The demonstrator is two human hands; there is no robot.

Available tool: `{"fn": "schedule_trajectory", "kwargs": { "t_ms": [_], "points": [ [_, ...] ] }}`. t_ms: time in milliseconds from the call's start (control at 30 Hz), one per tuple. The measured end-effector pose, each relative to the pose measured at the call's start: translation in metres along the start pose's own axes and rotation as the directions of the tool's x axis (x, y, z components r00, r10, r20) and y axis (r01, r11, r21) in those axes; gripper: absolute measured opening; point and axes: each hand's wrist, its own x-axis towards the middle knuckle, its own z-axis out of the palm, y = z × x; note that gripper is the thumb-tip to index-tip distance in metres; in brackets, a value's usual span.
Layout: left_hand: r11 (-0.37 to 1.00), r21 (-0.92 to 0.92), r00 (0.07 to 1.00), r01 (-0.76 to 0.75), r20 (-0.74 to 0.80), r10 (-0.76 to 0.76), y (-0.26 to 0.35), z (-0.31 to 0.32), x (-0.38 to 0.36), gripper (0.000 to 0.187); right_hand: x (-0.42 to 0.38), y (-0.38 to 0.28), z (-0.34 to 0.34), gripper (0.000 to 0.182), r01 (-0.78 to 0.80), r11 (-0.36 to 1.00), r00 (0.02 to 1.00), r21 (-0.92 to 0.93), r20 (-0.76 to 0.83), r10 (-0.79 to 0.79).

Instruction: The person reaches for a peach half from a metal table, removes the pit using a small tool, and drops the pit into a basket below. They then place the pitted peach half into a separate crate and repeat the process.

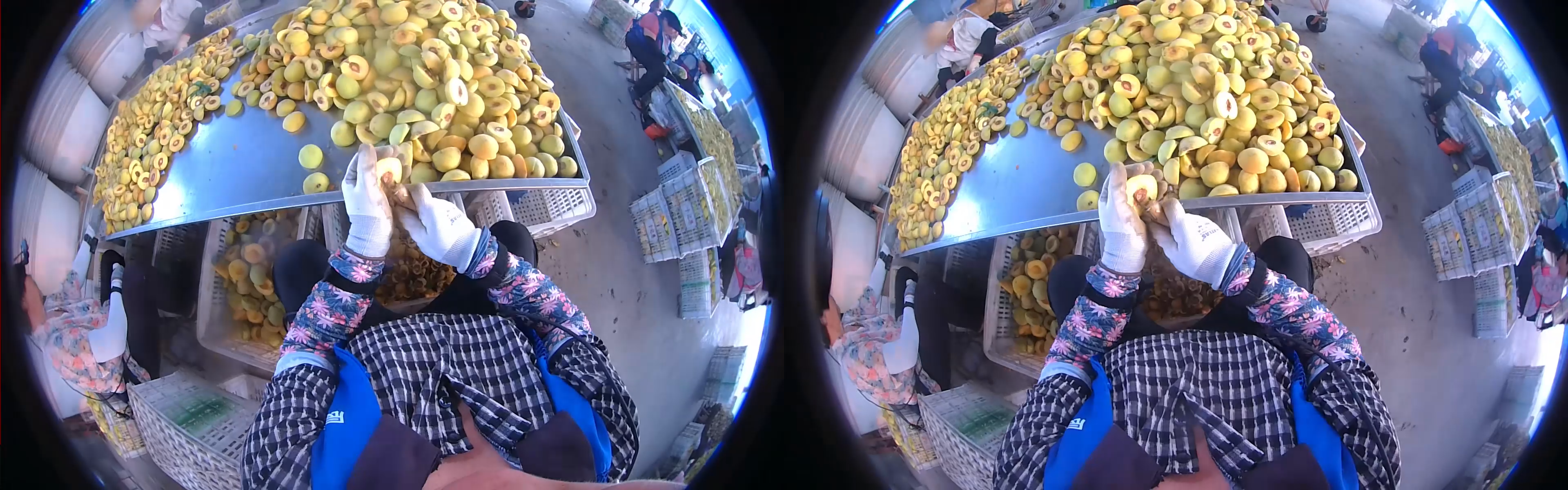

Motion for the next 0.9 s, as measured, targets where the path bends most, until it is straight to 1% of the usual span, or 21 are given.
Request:
{"fn": "schedule_trajectory", "kwargs": {
  "t_ms": [67, 133, 200, 233, 267, 300, 333, 400, 433, 467, 533, 567, 633, 667, 700, 733, 767, 800, 833, 867, 900],
  "points": [
    [0.998, -0.050, 0.996, 0.038, 0.086, -0.034, 0.003, -0.002, -0.002, 0.029, -0.002, 0.005, -0.001, 0.037, -0.005, 1.000, 1.000, -0.003, 0.000, 0.005],
    [0.997, -0.018, 0.993, 0.079, 0.094, -0.077, 0.010, -0.001, -0.001, 0.031, 0.001, 0.002, -0.012, 0.038, 0.019, 1.000, 0.999, -0.023, 0.048, -0.017],
    [0.976, 0.194, 0.947, 0.097, 0.285, -0.151, 0.015, -0.007, 0.005, 0.033, 0.001, 0.001, -0.015, 0.037, 0.034, 0.999, 0.998, 0.035, 0.052, -0.035],
    [0.968, 0.226, 0.932, 0.105, 0.318, -0.175, 0.015, -0.009, 0.006, 0.035, 0.000, -0.002, -0.018, 0.036, -0.203, 0.910, 0.970, 0.361, 0.203, 0.135],
    [0.968, 0.227, 0.931, 0.108, 0.320, -0.178, 0.013, -0.008, 0.006, 0.035, 0.002, -0.010, -0.024, 0.035, -0.438, 0.672, 0.890, 0.597, 0.394, 0.230],
    [0.967, 0.103, 0.928, 0.235, 0.273, -0.254, 0.010, -0.008, 0.005, 0.036, 0.001, -0.015, -0.031, 0.033, -0.616, 0.412, 0.786, 0.672, 0.562, 0.257],
    [0.936, -0.030, 0.913, 0.350, 0.233, -0.334, 0.008, -0.007, 0.003, 0.036, -0.001, -0.016, -0.030, 0.033, -0.618, 0.409, 0.784, 0.671, 0.564, 0.260],
    [0.933, -0.050, 0.911, 0.357, 0.239, -0.336, 0.006, -0.007, 0.002, 0.037, -0.003, -0.014, -0.028, 0.033, -0.669, 0.075, 0.736, 0.739, 0.645, 0.207],
    [0.907, -0.126, 0.900, 0.401, 0.235, -0.366, 0.003, -0.005, 0.002, 0.037, -0.004, -0.013, -0.027, 0.038, -0.680, 0.018, 0.723, 0.733, 0.667, 0.181],
    [0.874, -0.200, 0.888, 0.443, 0.234, -0.397, 0.001, -0.004, 0.001, 0.037, -0.007, -0.010, -0.025, 0.038, -0.682, 0.014, 0.721, 0.731, 0.669, 0.182],
    [0.848, -0.239, 0.875, 0.474, 0.240, -0.421, -0.002, -0.001, 0.000, 0.038, -0.013, -0.005, -0.021, 0.038, -0.667, -0.171, 0.717, 0.725, 0.688, 0.116],
    [0.854, -0.213, 0.875, 0.475, 0.216, -0.433, -0.002, 0.001, -0.002, 0.036, -0.015, -0.004, -0.020, 0.038, -0.668, -0.176, 0.715, 0.723, 0.689, 0.119],
    [0.857, -0.185, 0.873, 0.481, 0.190, -0.449, -0.004, 0.001, -0.003, 0.034, -0.018, -0.005, -0.016, 0.037, -0.644, -0.080, 0.743, 0.761, 0.647, 0.172],
    [0.936, 0.004, 0.926, 0.353, 0.140, -0.350, -0.005, 0.001, -0.003, 0.032, -0.020, -0.005, -0.015, 0.037, -0.645, -0.082, 0.741, 0.759, 0.649, 0.173],
    [0.957, 0.199, 0.965, 0.213, 0.111, -0.237, -0.007, 0.001, -0.003, 0.029, -0.024, -0.005, -0.015, 0.036, -0.630, 0.019, 0.764, 0.776, 0.616, 0.192],
    [0.957, 0.197, 0.965, 0.215, 0.108, -0.239, -0.005, -0.001, -0.002, 0.029, -0.028, -0.005, -0.016, 0.035, -0.611, 0.121, 0.787, 0.782, 0.582, 0.205],
    [0.926, 0.350, 0.973, 0.142, 0.121, -0.195, -0.001, -0.006, 0.000, 0.028, -0.032, -0.006, -0.023, 0.033, -0.626, 0.172, 0.778, 0.761, 0.595, 0.200],
    [0.867, 0.494, 0.979, 0.064, 0.139, -0.152, 0.005, -0.012, 0.005, 0.026, -0.036, -0.004, -0.025, 0.033, -0.629, 0.172, 0.776, 0.758, 0.600, 0.194],
    [0.915, 0.397, 0.984, 0.068, 0.122, -0.126, 0.004, -0.027, 0.015, 0.027, -0.041, -0.002, -0.026, 0.034, -0.631, 0.338, 0.776, 0.698, 0.584, 0.240],
    [0.947, 0.288, 0.982, 0.140, 0.084, -0.171, 0.020, -0.027, 0.012, 0.027, -0.047, 0.001, -0.026, 0.035, -0.619, 0.491, 0.778, 0.613, 0.561, 0.282],
    [0.945, 0.313, 0.987, 0.092, 0.099, -0.129, 0.035, -0.031, 0.010, 0.027, -0.053, 0.015, -0.017, 0.034, -0.329, 0.859, 0.907, 0.392, 0.385, 0.172]
  ]
}}
